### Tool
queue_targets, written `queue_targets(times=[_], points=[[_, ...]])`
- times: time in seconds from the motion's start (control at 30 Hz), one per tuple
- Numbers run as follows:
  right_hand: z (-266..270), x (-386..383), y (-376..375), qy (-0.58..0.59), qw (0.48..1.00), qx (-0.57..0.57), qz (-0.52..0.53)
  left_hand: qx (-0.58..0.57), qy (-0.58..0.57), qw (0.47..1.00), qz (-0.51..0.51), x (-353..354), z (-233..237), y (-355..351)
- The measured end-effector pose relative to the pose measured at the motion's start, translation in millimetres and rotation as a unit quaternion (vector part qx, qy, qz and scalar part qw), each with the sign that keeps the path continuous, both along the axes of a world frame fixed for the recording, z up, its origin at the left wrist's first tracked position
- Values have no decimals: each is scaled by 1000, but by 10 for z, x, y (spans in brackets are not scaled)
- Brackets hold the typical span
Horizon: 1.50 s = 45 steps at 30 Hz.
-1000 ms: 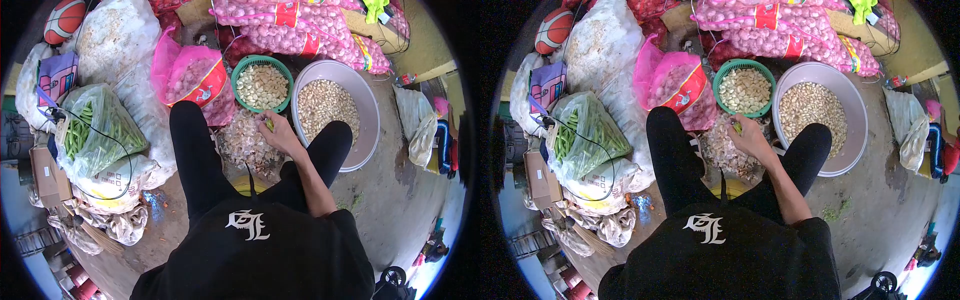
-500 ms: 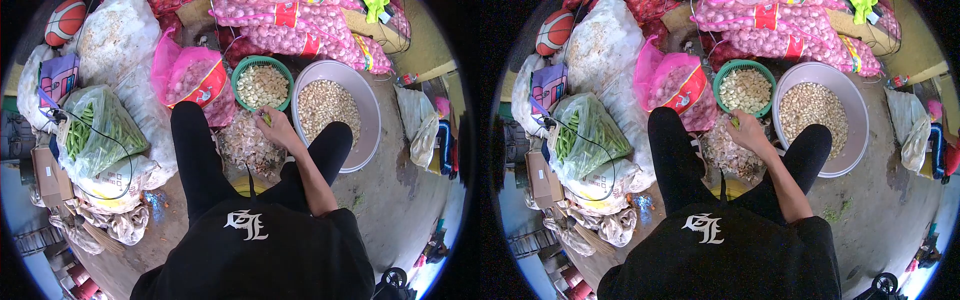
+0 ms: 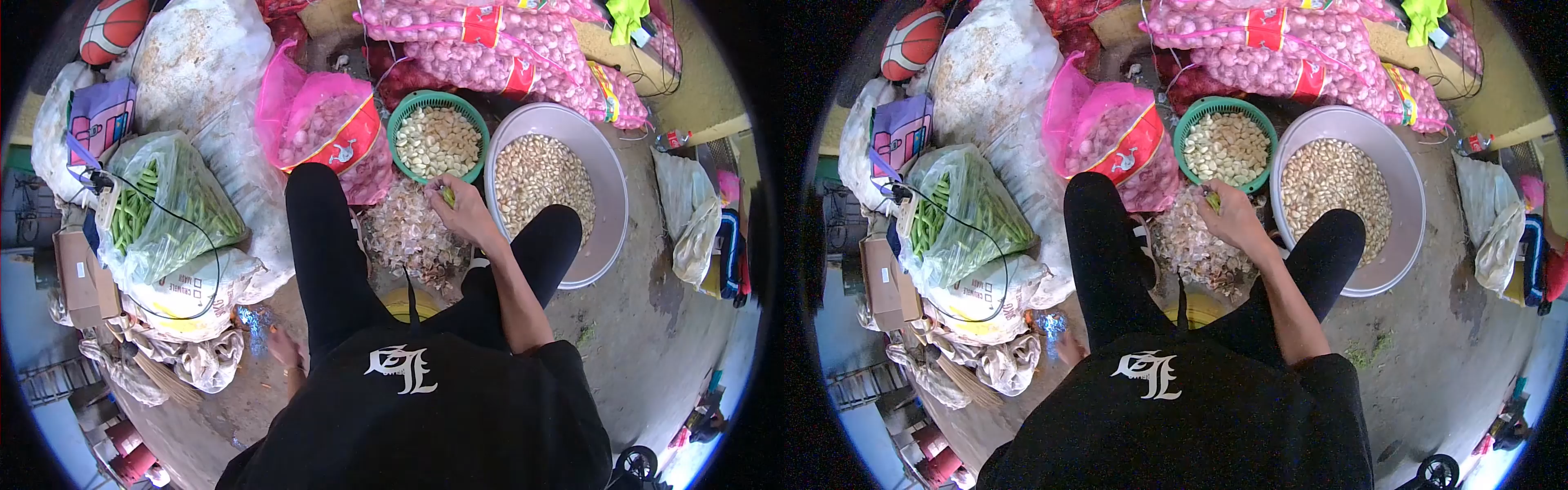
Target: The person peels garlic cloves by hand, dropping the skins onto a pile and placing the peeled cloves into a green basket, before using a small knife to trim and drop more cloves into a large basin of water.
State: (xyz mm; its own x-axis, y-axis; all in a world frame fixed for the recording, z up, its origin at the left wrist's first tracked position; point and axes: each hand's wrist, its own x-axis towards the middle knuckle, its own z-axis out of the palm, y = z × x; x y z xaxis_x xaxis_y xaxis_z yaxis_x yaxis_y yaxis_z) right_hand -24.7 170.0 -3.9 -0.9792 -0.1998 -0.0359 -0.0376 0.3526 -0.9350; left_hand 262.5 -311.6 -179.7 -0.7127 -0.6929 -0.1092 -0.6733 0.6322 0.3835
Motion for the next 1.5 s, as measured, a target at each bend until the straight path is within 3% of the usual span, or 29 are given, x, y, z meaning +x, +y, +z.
queue_targets(times=[0.03,0.07,0.1,0.13,0.17,0.2,0.27,0.3,0.33,0.37,0.5,0.63,0.7,0.73,0.77,0.83,0.87,0.93,1.13,1.2,1.23,1.27,1.3,1.33,1.47,1.5], points=[[-1,4,-2,3,1000,6,0,-20,-7,1000,5,-272,394,287],[2,7,-2,7,1000,12,0,138,245,956,84,-685,848,575],[9,0,-3,8,1000,13,2,170,248,949,94,-956,981,429],[16,-1,-9,-1,1000,1,-1,320,326,868,193,-1436,1498,784],[24,-1,-16,-10,1000,-11,-4,331,359,864,121,-1782,1786,985],[55,-8,-16,-10,1000,-10,-1,331,320,887,-26,-2074,1963,1086],[148,-34,-14,-47,999,14,-10,397,351,834,-155,-2582,2167,1654],[165,-48,-8,-46,999,14,-10,514,278,804,-109,-2848,2380,1977],[180,-66,3,-7,1000,15,-9,555,275,770,-153,-3034,2359,2216],[203,-86,28,33,999,16,-11,557,250,773,-173,-3184,2357,2456],[376,-135,103,1,999,6,-48,628,221,714,-215,-3480,2186,3080],[364,-187,145,40,998,-21,-53,641,207,697,-244,-3538,2139,3300],[428,-175,119,38,995,-27,-89,774,151,602,-126,-3569,2166,3292],[457,-158,115,35,995,-27,-90,875,133,447,-128,-3644,1998,3208],[487,-150,108,37,996,-27,-80,875,132,448,-127,-3686,1818,3200],[485,-149,57,39,996,-27,-70,900,173,398,-32,-3718,1744,3238],[454,-146,7,41,995,-56,-74,901,172,398,-33,-3706,1701,3267],[424,-149,-72,44,992,-84,-79,856,210,468,-62,-3645,1702,3348],[391,-233,-107,30,993,-79,-84,861,194,461,-91,-3595,1786,3434],[258,-314,-110,10,972,-211,-102,857,204,450,-148,-3507,1801,3414],[268,-332,-73,14,972,-210,-103,851,213,436,-203,-3460,1806,3412],[290,-334,-26,-84,948,-282,-120,798,212,499,-265,-3416,1804,3433],[337,-337,-5,-181,909,-349,-135,797,212,498,-266,-3370,1823,3454],[372,-347,-8,-201,894,-376,-135,789,228,513,-248,-3322,1847,3467],[332,-410,-9,-213,899,-371,-94,774,242,540,-224,-3420,1714,3360],[362,-432,-18,-179,928,-315,-84,770,236,547,-229,-3466,1755,3332]])
